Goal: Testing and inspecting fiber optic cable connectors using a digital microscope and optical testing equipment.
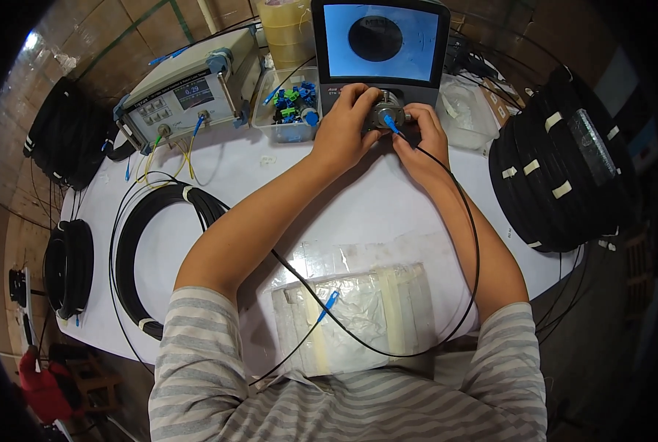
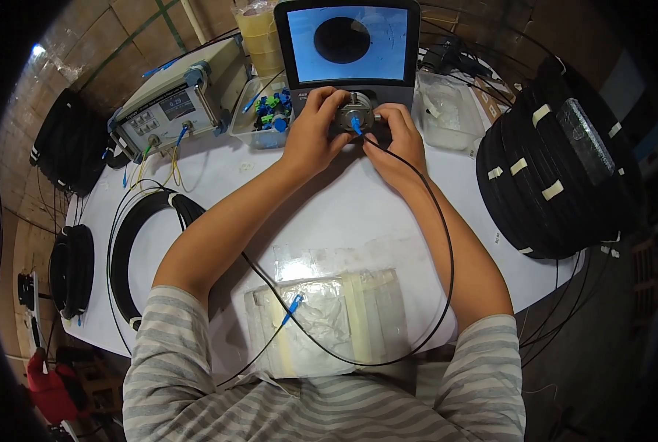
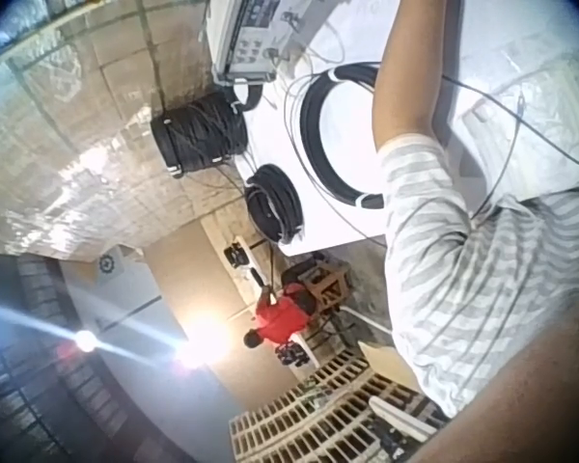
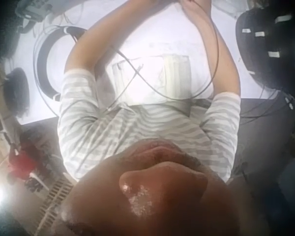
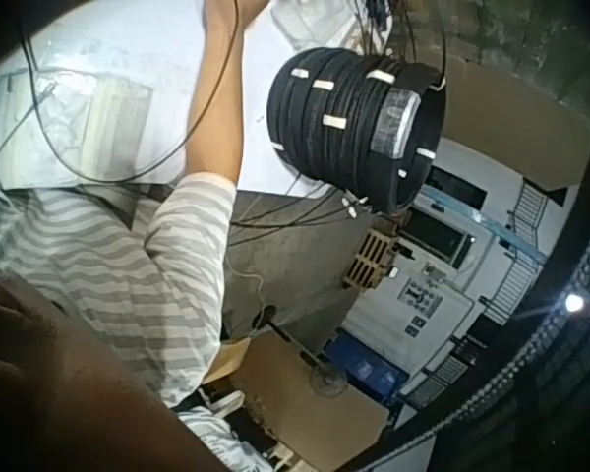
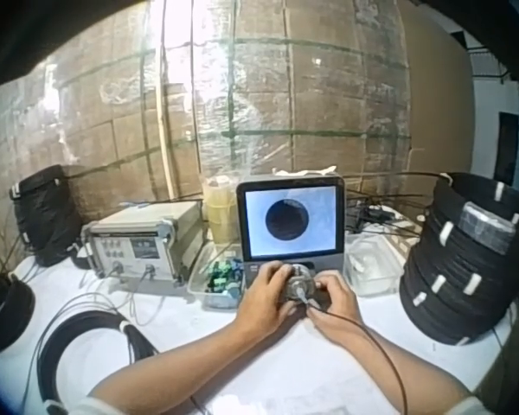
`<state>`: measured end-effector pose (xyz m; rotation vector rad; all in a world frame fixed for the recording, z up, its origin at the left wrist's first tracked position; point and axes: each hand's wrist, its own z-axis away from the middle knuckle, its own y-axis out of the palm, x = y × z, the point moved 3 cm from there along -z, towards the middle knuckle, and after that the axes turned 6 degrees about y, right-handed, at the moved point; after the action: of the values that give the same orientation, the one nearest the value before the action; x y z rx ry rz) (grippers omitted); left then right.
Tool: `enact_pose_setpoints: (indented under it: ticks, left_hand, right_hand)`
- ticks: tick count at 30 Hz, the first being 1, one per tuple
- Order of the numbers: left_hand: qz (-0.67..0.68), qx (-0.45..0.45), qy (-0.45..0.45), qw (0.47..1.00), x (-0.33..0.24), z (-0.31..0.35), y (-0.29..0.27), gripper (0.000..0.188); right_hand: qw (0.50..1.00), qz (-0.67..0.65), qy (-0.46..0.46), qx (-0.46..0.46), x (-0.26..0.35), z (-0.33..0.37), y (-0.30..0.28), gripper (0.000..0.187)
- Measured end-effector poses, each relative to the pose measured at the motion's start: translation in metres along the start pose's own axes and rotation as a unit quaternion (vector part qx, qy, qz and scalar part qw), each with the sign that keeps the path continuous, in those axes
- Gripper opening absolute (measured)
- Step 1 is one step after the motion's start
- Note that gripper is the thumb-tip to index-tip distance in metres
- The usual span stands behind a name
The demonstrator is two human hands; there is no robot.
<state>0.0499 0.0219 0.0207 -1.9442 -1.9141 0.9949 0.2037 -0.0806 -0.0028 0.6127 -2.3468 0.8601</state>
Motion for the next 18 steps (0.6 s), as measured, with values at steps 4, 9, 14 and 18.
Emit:
enact_pose_setpoints:
  ticks: [4, 9, 14, 18]
  left_hand:
    - [0.002, 0.004, -0.008, 1.0, 0.002, -0.003, 0.001, 0.073]
    - [0.0, -0.012, -0.006, 1.0, 0.002, -0.004, 0.002, 0.066]
    - [0.023, -0.039, -0.007, 0.999, 0.003, -0.003, 0.006, 0.06]
    - [0.02, -0.059, 0.003, 0.998, 0.003, -0.002, 0.008, 0.061]
  right_hand:
    - [1.0, -0.022, 0.008, -0.021, 0.004, -0.003, -0.003, 0.044]
    - [0.994, -0.013, -0.08, -0.078, 0.013, -0.005, -0.005, 0.045]
    - [0.987, 0.01, -0.133, -0.086, 0.021, -0.005, 0.001, 0.048]
    - [0.987, 0.02, -0.136, -0.085, 0.023, -0.002, 0.0, 0.05]
